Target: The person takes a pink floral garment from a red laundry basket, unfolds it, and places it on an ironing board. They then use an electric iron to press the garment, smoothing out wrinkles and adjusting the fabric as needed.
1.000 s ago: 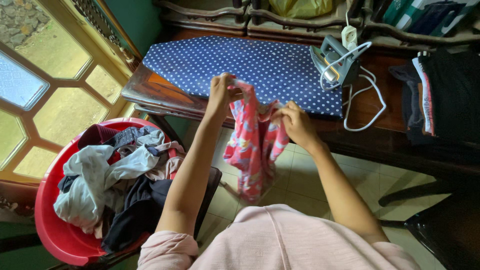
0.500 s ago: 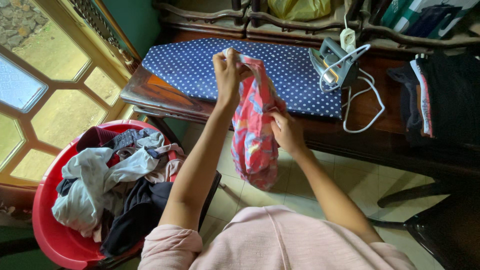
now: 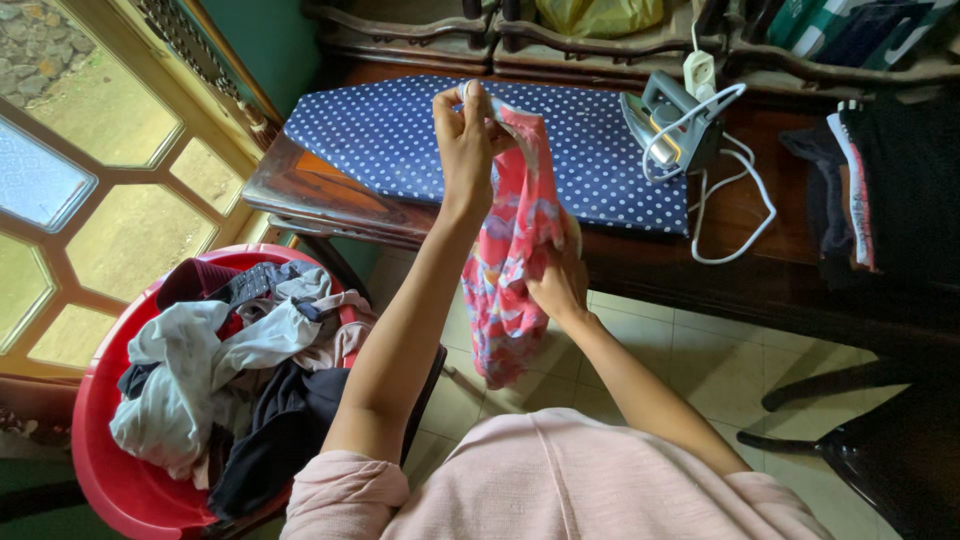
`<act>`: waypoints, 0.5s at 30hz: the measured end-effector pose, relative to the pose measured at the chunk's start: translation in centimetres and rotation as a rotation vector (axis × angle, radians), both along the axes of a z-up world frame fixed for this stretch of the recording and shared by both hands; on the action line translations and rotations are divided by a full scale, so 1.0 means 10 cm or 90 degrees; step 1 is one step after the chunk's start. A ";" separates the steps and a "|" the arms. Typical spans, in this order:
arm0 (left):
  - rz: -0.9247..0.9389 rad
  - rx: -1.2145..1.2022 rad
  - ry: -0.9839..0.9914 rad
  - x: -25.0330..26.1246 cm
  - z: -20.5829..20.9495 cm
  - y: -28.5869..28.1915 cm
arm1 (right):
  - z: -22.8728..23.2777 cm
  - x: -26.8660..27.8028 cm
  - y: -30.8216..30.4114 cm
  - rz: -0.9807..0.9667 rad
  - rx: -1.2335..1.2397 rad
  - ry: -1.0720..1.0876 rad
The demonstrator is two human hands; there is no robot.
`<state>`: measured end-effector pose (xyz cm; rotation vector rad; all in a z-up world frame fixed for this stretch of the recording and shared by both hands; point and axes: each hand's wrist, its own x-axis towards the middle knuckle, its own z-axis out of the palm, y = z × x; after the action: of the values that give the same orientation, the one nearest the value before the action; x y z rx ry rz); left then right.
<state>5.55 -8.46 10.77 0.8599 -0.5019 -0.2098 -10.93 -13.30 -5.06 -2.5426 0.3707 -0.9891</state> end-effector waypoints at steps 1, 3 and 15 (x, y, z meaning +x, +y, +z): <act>0.002 0.004 0.002 -0.03 0.03 0.01 | 0.10 -0.01 0.04 -0.012 0.002 -0.030; 0.003 0.021 -0.006 -0.08 0.07 0.07 | 0.26 -0.03 0.04 -0.044 0.036 -0.060; 0.146 0.121 -0.006 0.77 -0.40 0.90 | 0.07 -0.29 -0.86 0.105 0.115 0.068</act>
<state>13.21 0.56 6.78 1.0969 -0.3924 -0.0425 -13.82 -21.94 -4.37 -2.4227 0.2630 -0.7265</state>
